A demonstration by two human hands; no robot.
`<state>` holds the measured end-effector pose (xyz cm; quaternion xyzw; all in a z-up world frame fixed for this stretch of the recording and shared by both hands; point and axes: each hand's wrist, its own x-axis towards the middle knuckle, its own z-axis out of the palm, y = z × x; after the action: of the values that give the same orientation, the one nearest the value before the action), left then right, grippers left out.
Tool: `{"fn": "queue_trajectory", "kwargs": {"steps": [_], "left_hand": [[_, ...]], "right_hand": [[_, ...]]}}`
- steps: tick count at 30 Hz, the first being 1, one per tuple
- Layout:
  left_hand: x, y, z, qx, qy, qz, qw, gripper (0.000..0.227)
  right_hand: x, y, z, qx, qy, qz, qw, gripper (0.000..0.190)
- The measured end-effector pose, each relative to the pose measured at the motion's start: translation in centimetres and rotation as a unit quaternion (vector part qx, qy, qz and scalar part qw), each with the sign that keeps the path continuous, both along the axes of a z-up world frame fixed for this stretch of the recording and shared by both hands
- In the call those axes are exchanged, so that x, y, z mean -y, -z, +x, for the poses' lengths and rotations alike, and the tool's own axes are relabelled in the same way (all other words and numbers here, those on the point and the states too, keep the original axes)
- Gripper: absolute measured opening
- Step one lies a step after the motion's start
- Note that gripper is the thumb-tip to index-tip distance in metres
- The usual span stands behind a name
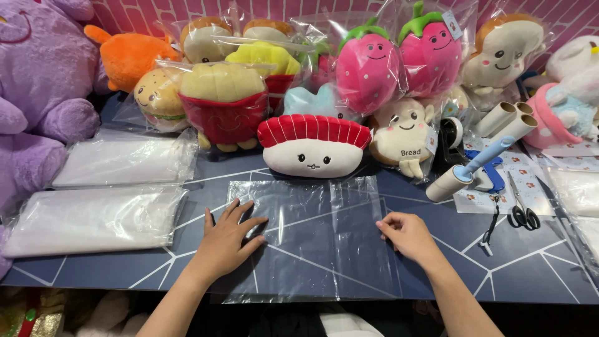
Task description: The person takes a sushi-shaped plushie from a table, places it inside a clear plastic bag, removes the protective strip from the adhesive, and seals the bag by hand. They then place the packaged plushie onto a stack of similar items against the wall.
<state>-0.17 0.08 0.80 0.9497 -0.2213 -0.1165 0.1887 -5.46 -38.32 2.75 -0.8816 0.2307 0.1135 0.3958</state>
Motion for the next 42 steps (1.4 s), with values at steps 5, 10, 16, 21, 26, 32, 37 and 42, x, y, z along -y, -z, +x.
{"fn": "queue_trajectory", "kwargs": {"steps": [5, 10, 16, 21, 26, 32, 37, 42], "left_hand": [[-0.5, -0.1, 0.0, 0.001, 0.009, 0.003, 1.0, 0.049], [-1.0, 0.0, 0.8, 0.003, -0.003, 0.011, 1.0, 0.049], [2.3, -1.1, -0.7, 0.069, -0.004, 0.063, 0.996, 0.058], [7.7, -0.9, -5.7, 0.015, 0.147, -0.029, 0.989, 0.058], [8.8, 1.9, -6.0, 0.029, 0.153, -0.033, 0.987, 0.066], [8.5, 2.5, -4.4, 0.053, 0.127, -0.013, 0.99, 0.069], [8.6, 2.4, -3.5, 0.046, 0.11, 0.005, 0.993, 0.069], [8.4, 2.8, -2.6, 0.081, 0.112, -0.019, 0.99, 0.07]], "right_hand": [[0.0, -0.9, 0.5, -0.047, -0.021, -0.044, 0.998, 0.027], [2.1, -0.8, 3.3, -0.02, -0.025, -0.103, 0.994, 0.027], [3.8, 1.7, 10.8, 0.142, 0.069, 0.13, 0.979, 0.026], [-0.1, 0.6, 13.8, 0.154, 0.073, 0.268, 0.948, 0.039], [-2.5, -1.0, 14.4, 0.109, 0.08, 0.287, 0.948, 0.058], [-2.9, -0.8, 14.9, 0.129, 0.048, 0.319, 0.938, 0.068], [-0.6, 0.5, 13.7, 0.199, 0.086, 0.354, 0.91, 0.056], [4.0, 1.1, 9.8, 0.242, 0.19, 0.399, 0.864, 0.055]]}}
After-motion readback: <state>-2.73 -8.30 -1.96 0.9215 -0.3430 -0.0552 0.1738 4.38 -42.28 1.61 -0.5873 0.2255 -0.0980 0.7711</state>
